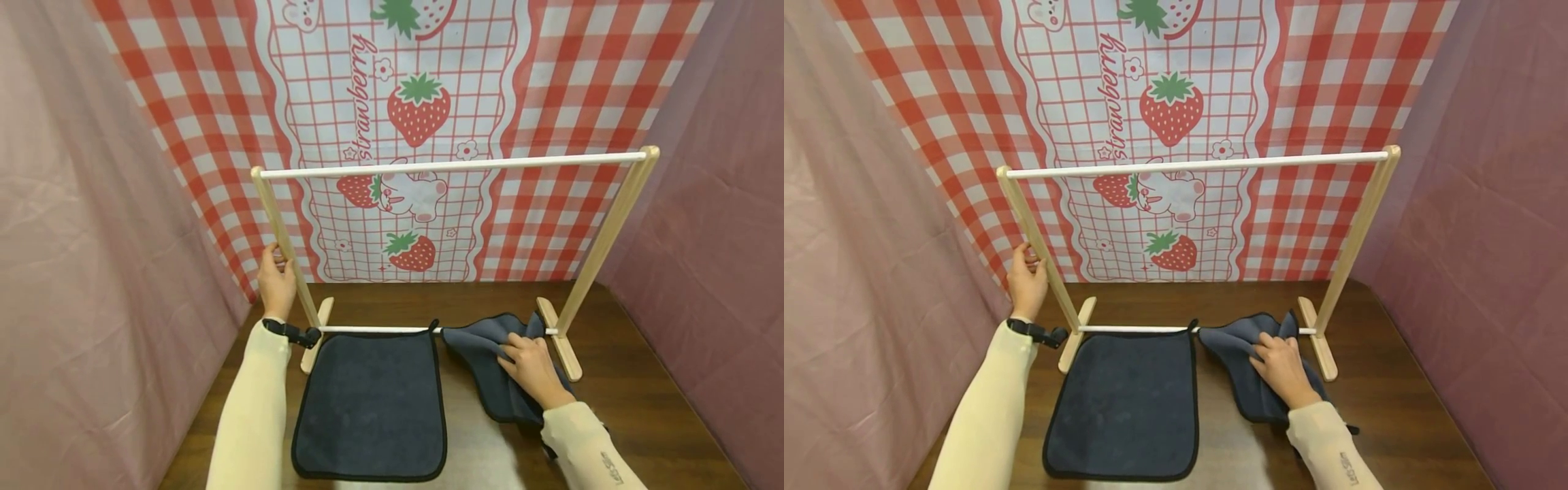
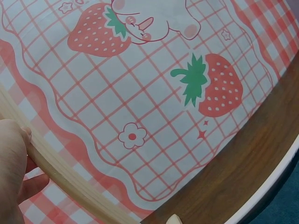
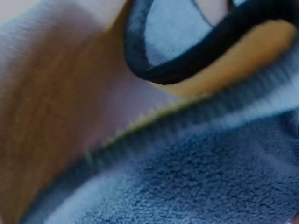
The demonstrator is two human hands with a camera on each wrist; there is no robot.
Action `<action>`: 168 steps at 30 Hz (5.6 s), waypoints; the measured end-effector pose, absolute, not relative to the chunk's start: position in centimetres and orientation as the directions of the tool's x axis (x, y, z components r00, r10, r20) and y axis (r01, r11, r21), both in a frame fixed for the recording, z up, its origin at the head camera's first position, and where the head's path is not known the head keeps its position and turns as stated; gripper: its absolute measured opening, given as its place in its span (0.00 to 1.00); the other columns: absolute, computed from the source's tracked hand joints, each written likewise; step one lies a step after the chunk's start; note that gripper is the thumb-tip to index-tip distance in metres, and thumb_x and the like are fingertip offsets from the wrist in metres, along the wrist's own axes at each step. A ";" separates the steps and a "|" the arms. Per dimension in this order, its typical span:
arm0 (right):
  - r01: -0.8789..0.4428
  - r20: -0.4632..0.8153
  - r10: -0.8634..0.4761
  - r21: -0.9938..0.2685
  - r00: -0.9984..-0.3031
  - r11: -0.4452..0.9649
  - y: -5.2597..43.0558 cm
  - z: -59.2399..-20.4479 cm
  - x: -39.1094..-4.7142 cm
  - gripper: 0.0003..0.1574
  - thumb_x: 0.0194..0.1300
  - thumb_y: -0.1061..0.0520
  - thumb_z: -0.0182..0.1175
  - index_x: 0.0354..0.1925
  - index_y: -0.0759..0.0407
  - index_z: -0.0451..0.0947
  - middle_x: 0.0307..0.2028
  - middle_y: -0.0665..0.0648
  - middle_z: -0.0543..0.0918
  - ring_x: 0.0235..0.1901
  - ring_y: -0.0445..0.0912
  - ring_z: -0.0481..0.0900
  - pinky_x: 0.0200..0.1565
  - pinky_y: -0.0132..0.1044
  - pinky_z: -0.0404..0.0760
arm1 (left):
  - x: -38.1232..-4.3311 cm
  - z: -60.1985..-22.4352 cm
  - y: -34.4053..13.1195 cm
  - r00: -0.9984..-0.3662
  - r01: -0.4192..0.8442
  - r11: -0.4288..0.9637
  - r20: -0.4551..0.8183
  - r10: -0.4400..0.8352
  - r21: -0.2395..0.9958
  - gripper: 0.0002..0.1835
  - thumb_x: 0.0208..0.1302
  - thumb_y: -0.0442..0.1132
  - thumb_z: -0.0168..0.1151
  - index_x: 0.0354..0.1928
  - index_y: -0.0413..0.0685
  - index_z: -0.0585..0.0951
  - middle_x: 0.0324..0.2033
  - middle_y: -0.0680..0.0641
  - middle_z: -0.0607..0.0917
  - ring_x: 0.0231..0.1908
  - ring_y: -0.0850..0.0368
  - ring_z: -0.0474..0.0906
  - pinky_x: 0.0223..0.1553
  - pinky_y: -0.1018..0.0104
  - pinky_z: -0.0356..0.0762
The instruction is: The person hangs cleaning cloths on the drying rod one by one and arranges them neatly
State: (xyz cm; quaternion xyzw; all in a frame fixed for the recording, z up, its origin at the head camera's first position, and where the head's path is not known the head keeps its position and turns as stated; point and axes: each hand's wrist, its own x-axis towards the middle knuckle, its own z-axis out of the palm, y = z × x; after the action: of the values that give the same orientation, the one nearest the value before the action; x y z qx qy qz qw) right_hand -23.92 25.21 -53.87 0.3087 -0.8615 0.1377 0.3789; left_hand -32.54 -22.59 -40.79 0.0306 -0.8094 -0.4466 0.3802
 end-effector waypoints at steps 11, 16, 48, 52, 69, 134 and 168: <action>-0.655 0.788 -0.395 -0.014 -0.472 0.756 25.5 -50.3 -24.9 0.17 0.60 0.53 0.69 0.32 0.68 0.87 0.27 0.56 0.73 0.20 0.50 0.71 0.25 0.44 0.58 | -32.6 -40.9 -22.7 -0.708 0.298 0.612 0.599 -0.374 0.733 0.22 0.67 0.26 0.60 0.63 0.35 0.73 0.46 0.30 0.81 0.44 0.35 0.81 0.46 0.43 0.81; -0.654 0.801 -0.402 0.016 -0.444 0.756 25.6 -48.1 -25.0 0.22 0.67 0.49 0.64 0.33 0.70 0.86 0.27 0.57 0.72 0.21 0.51 0.71 0.25 0.47 0.60 | -32.5 -40.8 -22.6 -0.712 0.296 0.609 0.595 -0.373 0.736 0.22 0.67 0.25 0.60 0.63 0.35 0.72 0.46 0.30 0.81 0.44 0.34 0.81 0.45 0.43 0.81; -0.717 0.930 -0.315 0.087 -0.191 0.692 24.2 -35.6 -25.4 0.12 0.49 0.67 0.71 0.35 0.73 0.85 0.29 0.64 0.77 0.25 0.59 0.74 0.29 0.56 0.60 | -32.3 -40.7 -22.6 -0.706 0.317 0.623 0.617 -0.348 0.715 0.22 0.67 0.25 0.60 0.63 0.35 0.72 0.47 0.29 0.80 0.45 0.34 0.80 0.45 0.42 0.81; -0.727 0.948 -0.290 0.104 -0.135 0.679 23.9 -33.7 -25.5 0.10 0.53 0.65 0.69 0.34 0.72 0.84 0.29 0.65 0.77 0.25 0.60 0.74 0.29 0.56 0.59 | -32.3 -40.8 -22.6 -0.696 0.329 0.628 0.630 -0.343 0.706 0.22 0.67 0.25 0.60 0.62 0.34 0.72 0.46 0.28 0.80 0.45 0.33 0.80 0.44 0.42 0.81; -0.710 0.990 -0.140 0.115 0.024 0.695 22.5 -27.4 -26.1 0.08 0.47 0.70 0.72 0.29 0.71 0.84 0.26 0.67 0.77 0.25 0.62 0.72 0.30 0.60 0.58 | -32.3 -40.8 -22.5 -0.689 0.324 0.646 0.640 -0.340 0.692 0.21 0.66 0.24 0.60 0.60 0.33 0.73 0.45 0.28 0.80 0.44 0.33 0.81 0.45 0.42 0.81; -0.333 0.691 -0.318 0.118 -0.649 0.936 26.1 -21.9 -34.8 0.28 0.77 0.47 0.45 0.51 0.70 0.78 0.49 0.70 0.74 0.46 0.68 0.72 0.47 0.67 0.69 | -32.6 -41.0 -22.4 -0.664 0.317 0.646 0.649 -0.372 0.695 0.21 0.65 0.23 0.60 0.60 0.35 0.74 0.44 0.29 0.81 0.44 0.33 0.81 0.44 0.42 0.81; -0.373 0.669 -0.336 0.093 -0.663 0.923 26.5 -22.4 -34.1 0.28 0.73 0.44 0.51 0.57 0.65 0.73 0.51 0.71 0.73 0.50 0.68 0.70 0.51 0.66 0.67 | -31.5 -37.8 -14.6 -0.540 0.446 0.389 0.589 -0.601 0.806 0.40 0.55 0.27 0.61 0.70 0.39 0.57 0.54 0.43 0.64 0.58 0.43 0.63 0.61 0.58 0.64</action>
State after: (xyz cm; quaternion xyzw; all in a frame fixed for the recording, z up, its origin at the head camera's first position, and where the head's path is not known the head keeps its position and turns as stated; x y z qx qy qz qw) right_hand -34.11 26.47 -22.44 0.1945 -0.9115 0.0260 0.3614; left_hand -31.50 -14.65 -37.81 0.0566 -0.6840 -0.5499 0.4760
